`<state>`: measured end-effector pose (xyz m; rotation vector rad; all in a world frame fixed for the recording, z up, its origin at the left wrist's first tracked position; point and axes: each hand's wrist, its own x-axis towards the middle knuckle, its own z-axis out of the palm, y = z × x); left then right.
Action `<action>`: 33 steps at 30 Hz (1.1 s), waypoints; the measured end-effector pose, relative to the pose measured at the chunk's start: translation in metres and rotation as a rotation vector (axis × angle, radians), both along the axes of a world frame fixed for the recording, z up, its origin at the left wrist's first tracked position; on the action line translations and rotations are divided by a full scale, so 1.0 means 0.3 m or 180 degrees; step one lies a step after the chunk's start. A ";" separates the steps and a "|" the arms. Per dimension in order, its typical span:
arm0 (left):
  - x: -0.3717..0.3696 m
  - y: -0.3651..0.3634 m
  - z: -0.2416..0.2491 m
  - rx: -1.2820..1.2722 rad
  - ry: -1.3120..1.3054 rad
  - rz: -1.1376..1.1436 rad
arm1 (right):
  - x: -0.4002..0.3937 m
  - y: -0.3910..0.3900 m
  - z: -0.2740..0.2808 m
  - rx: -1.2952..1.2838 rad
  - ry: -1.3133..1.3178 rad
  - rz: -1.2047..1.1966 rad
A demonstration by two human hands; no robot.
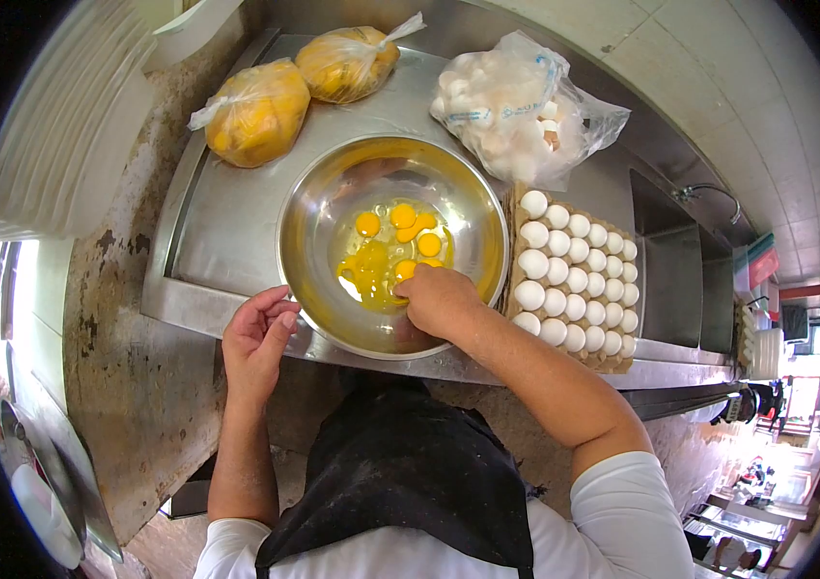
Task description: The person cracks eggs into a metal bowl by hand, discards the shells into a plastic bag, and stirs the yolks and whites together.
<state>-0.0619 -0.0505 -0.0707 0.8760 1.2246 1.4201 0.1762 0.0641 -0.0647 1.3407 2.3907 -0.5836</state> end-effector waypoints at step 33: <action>0.001 -0.009 0.005 -0.0090 -0.0015 0.0009 | -0.028 -0.016 0.004 0.0198 0.0204 0.0062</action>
